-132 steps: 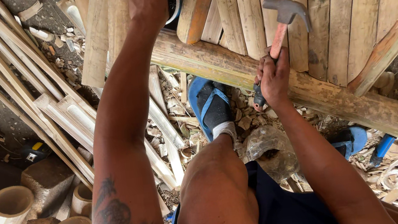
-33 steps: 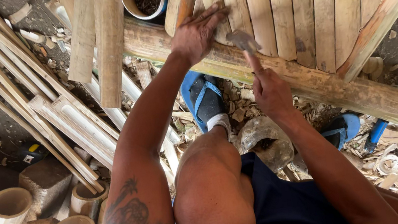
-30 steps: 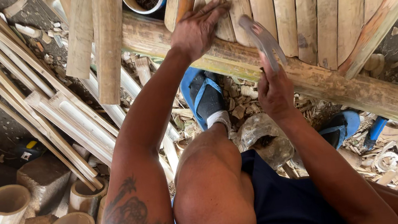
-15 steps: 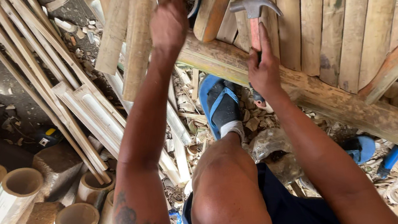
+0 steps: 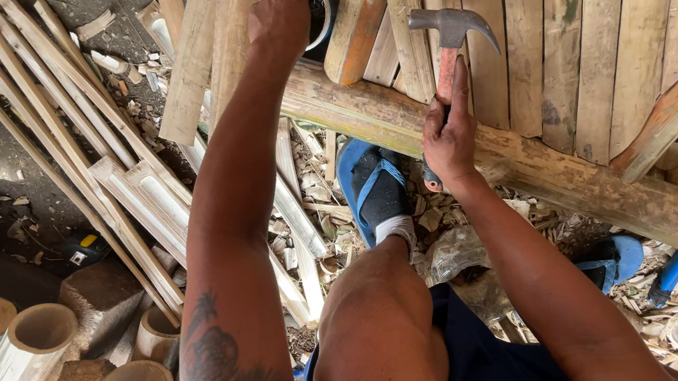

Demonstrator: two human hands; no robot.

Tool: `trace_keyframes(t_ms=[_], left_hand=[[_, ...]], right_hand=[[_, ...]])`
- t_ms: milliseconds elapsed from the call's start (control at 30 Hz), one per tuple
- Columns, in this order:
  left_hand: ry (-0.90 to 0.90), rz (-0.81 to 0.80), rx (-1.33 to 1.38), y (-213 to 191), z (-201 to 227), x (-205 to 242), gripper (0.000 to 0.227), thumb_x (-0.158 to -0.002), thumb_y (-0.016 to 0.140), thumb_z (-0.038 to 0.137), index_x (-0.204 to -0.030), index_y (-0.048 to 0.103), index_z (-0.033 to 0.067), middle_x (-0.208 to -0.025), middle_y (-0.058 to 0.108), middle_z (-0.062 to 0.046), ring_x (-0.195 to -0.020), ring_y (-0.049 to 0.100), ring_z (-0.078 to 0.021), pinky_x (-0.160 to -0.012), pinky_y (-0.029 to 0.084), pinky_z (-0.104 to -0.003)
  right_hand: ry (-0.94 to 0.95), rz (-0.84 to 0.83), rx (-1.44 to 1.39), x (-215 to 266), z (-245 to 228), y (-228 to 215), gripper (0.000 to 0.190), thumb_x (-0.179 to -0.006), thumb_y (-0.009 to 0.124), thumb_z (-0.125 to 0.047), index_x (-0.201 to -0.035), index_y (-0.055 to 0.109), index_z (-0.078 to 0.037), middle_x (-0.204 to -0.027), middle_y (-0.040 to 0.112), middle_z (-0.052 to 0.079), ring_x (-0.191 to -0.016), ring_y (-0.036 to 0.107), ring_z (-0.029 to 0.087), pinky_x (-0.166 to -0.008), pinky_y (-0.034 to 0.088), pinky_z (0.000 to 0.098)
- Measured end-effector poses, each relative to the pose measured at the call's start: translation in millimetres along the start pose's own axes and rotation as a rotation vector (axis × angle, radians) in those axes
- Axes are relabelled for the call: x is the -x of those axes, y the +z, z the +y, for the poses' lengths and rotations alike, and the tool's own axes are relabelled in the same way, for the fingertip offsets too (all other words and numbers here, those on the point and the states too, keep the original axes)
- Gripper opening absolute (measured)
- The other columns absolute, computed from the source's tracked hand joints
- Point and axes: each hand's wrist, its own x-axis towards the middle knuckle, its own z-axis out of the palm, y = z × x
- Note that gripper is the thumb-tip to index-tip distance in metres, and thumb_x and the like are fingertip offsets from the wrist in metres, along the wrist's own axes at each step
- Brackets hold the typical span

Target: The person assembles a bamboo structure by cutting bamboo strips with a hand saw, positioning them on a frame, and securing them with nails using a hammer. The person repeatedly measures, cuts, and fastens bamboo pieces to build up the panel.

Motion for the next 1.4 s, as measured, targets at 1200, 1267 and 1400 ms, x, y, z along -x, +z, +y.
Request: trace_keyframes(t_ms=[1200, 1267, 1400], left_hand=[[0.148, 0.662, 0.607, 25, 113, -30, 0.016, -0.099, 0.071, 0.031, -0.106, 0.066, 0.0177, -0.111, 0.065, -0.010, -0.096, 0.070, -0.0257, -0.061, 0.065, -0.038], [0.151, 0.701, 0.557, 16, 115, -31, 0.022, -0.096, 0.066, 0.019, -0.118, 0.065, 0.0161, -0.117, 0.060, -0.015, -0.099, 0.068, -0.0319, -0.061, 0.066, -0.038], [0.104, 0.617, 0.475, 8, 120, -18, 0.017, -0.098, 0.071, 0.027, -0.112, 0.065, 0.0204, -0.121, 0.060, -0.010, -0.112, 0.066, -0.0329, -0.079, 0.066, -0.046]], right_hand=[[0.133, 0.013, 0.007, -8, -11, -1, 0.071, -0.103, 0.044, 0.001, -0.168, 0.018, -0.014, -0.089, 0.064, 0.010, -0.064, 0.061, 0.016, -0.058, 0.052, 0.0336], [0.023, 0.032, 0.045, -24, -19, -7, 0.071, -0.105, 0.044, 0.003, -0.168, 0.015, -0.012, -0.090, 0.065, 0.009, -0.066, 0.064, 0.015, -0.058, 0.053, 0.0322], [-0.117, 0.036, 0.071, -49, -33, -22, 0.065, -0.116, 0.043, 0.000, -0.170, 0.009, -0.015, -0.099, 0.067, 0.011, -0.072, 0.067, 0.017, -0.061, 0.056, 0.0307]])
